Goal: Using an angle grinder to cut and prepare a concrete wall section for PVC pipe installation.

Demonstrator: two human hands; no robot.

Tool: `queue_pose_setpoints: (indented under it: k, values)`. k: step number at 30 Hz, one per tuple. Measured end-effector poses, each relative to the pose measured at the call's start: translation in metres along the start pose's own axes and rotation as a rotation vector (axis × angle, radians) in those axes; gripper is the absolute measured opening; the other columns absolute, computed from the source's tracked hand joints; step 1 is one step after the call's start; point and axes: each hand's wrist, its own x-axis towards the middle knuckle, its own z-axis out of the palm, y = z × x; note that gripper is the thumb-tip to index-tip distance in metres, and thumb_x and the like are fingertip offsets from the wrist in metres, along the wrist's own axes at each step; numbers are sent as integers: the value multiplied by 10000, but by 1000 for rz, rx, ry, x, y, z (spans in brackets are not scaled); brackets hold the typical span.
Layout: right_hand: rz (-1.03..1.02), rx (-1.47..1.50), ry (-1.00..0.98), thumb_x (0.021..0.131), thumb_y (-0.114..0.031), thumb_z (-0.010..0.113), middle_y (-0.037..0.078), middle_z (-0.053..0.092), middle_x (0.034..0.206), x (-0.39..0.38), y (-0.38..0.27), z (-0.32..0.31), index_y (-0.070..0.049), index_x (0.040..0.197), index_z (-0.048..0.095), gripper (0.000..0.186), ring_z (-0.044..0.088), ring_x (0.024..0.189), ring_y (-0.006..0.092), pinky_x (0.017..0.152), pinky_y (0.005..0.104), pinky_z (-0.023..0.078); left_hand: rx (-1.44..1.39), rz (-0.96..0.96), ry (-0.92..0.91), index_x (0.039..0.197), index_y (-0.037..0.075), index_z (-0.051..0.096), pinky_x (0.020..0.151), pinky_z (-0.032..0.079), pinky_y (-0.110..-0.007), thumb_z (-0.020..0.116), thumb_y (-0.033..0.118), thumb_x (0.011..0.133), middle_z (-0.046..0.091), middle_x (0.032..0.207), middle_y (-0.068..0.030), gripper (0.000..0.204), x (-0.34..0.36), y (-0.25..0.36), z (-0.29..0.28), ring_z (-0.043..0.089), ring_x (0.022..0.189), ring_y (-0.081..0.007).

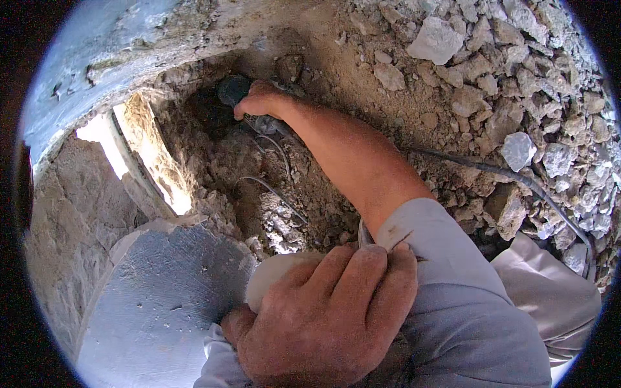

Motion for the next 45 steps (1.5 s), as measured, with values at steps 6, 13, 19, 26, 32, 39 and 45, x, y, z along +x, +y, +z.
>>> queue_pose_setpoints:
  k: [6,13,19,26,32,39,45]
  values:
    - [49,307,-110,726,-304,852,288,462,1527,5,3,-2,85,1344,586,777,448,1412,428,1104,533,414,121,-21,-272,1149,-17,648,585,573,-264,668,149,777,623,899,-85,408,9,12,-8,674,727,-161]
    - [59,382,-115,759,-297,844,265,434,1570,-11,1,-3,64,1394,573,779,397,1467,395,1158,526,372,171,-67,-153,1224,-21,635,620,580,-298,665,138,807,636,917,-76,448,3,12,11,680,771,-179]
    - [48,373,-143,776,-265,839,232,453,1569,-15,-11,-2,0,1330,653,642,413,1456,391,1153,529,376,210,12,-309,1274,-27,630,577,576,-241,651,148,837,630,844,-29,472,10,8,-1,701,743,-129]
    - [7,497,-195,782,-268,824,221,455,1573,16,8,4,-48,1276,706,554,370,1484,377,1171,541,339,219,15,-265,1289,-28,625,587,584,-239,653,146,830,633,860,-32,492,11,7,1,704,753,-130]
    - [1,395,-110,735,-372,839,214,538,1486,18,-1,9,41,1261,685,687,526,1309,338,1056,463,435,219,-105,-32,1308,-20,595,703,603,-363,660,98,816,638,963,-104,510,-5,16,23,672,831,-223]
    - [49,305,-104,713,-379,852,180,597,1433,8,-6,10,-58,1198,754,589,546,1292,322,1027,435,453,157,-16,-157,1196,-51,669,528,478,-190,642,123,874,615,828,-28,367,5,5,3,625,734,-100]
    - [0,245,-129,704,-375,851,197,624,1388,19,2,10,-13,1141,764,575,577,1249,317,1002,435,467,205,16,-291,1257,-51,649,527,475,-178,633,119,881,644,861,-47,413,11,7,-2,633,731,-99]
